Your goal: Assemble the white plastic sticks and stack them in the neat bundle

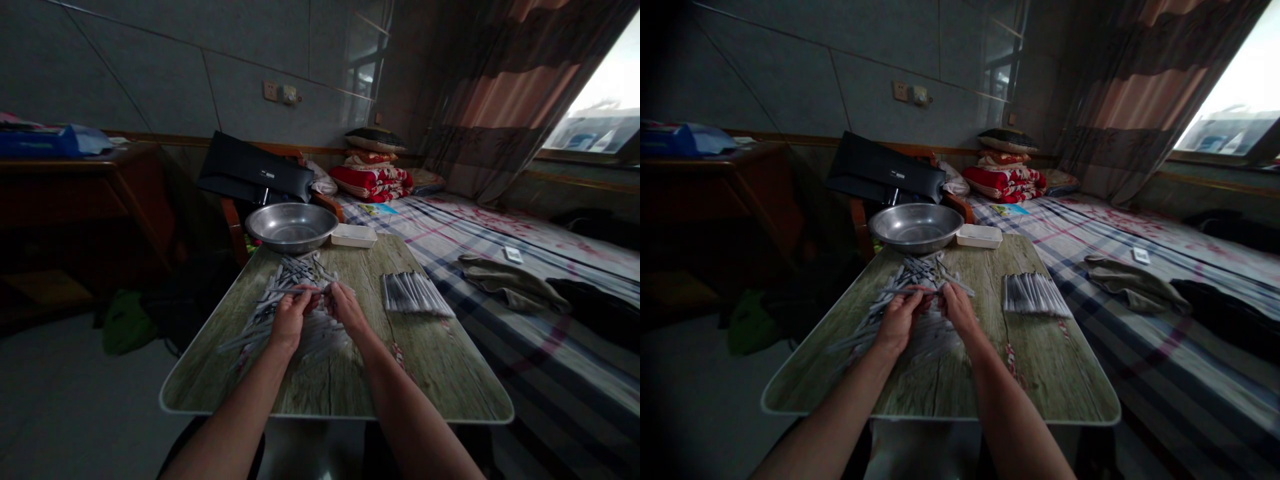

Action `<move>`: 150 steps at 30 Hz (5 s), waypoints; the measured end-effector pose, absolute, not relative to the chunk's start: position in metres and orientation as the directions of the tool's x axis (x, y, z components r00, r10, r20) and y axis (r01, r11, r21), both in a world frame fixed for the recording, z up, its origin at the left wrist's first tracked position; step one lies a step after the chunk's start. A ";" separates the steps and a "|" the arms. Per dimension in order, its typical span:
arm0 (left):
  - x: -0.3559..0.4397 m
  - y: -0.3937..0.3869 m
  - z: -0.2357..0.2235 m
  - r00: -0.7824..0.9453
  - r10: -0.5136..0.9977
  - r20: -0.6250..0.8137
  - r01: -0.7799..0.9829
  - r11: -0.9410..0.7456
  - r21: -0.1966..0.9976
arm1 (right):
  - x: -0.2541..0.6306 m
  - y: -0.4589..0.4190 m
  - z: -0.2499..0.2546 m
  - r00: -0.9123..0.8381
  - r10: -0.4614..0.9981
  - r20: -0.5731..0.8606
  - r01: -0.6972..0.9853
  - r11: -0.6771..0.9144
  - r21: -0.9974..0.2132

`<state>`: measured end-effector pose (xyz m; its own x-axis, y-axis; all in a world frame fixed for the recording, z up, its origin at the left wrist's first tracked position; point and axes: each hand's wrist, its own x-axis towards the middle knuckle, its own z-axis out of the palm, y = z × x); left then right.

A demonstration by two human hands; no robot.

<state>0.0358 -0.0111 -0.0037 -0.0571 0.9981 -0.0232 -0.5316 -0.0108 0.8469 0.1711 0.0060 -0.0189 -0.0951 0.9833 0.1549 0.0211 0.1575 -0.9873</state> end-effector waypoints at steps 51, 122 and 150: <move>0.023 -0.016 0.008 -0.032 0.995 -0.093 -0.573 0.058 0.817 | 0.219 0.027 -0.015 0.374 0.898 0.231 0.214 0.159 -0.964; 0.036 -0.029 -0.004 0.298 0.955 0.011 0.095 -0.041 0.995 | 0.183 0.003 -0.002 -0.360 0.933 0.001 -0.675 -0.260 -0.690; 0.041 -0.030 -0.007 0.219 0.975 -0.018 0.061 0.005 0.998 | 0.169 -0.008 -0.004 -0.469 0.882 0.044 -0.641 -0.306 -0.703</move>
<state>0.0412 -0.0303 -0.0066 0.2194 0.9755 -0.0182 0.0608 0.0050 0.9981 0.1690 -0.0080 -0.0043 -0.4694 0.8819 0.0441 -0.6415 -0.3062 -0.7034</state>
